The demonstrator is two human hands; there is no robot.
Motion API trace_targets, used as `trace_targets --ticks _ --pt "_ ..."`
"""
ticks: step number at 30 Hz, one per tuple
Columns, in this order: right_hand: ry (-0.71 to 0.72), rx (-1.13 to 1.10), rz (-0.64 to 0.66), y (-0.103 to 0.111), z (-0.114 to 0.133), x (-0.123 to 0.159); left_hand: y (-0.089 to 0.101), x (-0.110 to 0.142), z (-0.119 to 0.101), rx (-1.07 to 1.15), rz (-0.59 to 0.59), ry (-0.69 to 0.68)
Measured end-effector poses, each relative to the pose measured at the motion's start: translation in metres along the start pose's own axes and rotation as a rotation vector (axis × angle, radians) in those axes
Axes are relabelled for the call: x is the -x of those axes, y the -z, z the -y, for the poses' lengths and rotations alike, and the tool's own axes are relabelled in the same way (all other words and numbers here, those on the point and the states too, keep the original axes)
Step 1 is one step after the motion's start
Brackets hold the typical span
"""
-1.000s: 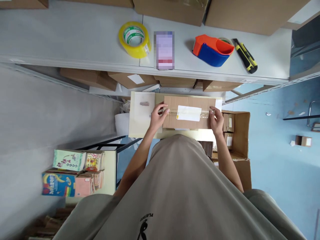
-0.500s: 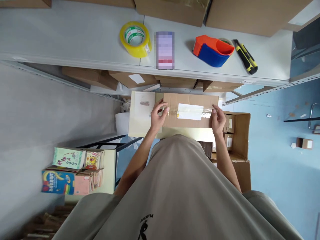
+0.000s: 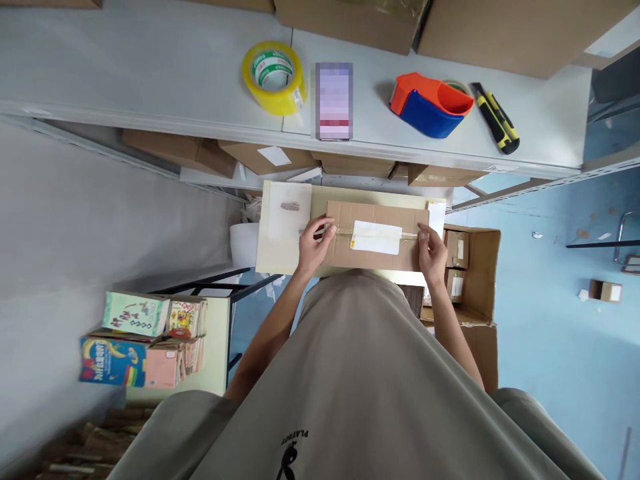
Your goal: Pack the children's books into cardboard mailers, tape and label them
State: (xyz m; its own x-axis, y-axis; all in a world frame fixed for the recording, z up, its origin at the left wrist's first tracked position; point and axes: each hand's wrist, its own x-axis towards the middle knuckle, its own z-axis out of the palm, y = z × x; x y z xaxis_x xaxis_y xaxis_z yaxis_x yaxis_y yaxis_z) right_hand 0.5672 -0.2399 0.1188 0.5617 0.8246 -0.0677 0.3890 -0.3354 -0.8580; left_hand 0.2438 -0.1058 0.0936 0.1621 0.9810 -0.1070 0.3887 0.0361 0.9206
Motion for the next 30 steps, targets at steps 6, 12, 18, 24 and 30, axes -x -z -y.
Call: trace_targets --ticks 6,12,18,24,30 --pt "-0.033 -0.034 -0.023 -0.002 -0.007 0.000 -0.001 -0.002 0.003 0.014 0.020 -0.020" --pt "0.045 -0.022 0.003 -0.038 -0.035 -0.051 -0.030 -0.037 0.037 -0.056 0.009 -0.042" --pt "0.034 0.139 0.020 -0.058 -0.060 -0.046 -0.044 -0.042 0.071 -0.019 -0.020 -0.086" --pt "-0.031 0.120 0.023 -0.052 -0.067 -0.020 -0.040 -0.036 0.077 0.019 -0.008 -0.101" --pt "-0.080 -0.024 0.071 -0.049 -0.071 -0.028 -0.044 -0.037 0.070 -0.024 -0.049 -0.082"
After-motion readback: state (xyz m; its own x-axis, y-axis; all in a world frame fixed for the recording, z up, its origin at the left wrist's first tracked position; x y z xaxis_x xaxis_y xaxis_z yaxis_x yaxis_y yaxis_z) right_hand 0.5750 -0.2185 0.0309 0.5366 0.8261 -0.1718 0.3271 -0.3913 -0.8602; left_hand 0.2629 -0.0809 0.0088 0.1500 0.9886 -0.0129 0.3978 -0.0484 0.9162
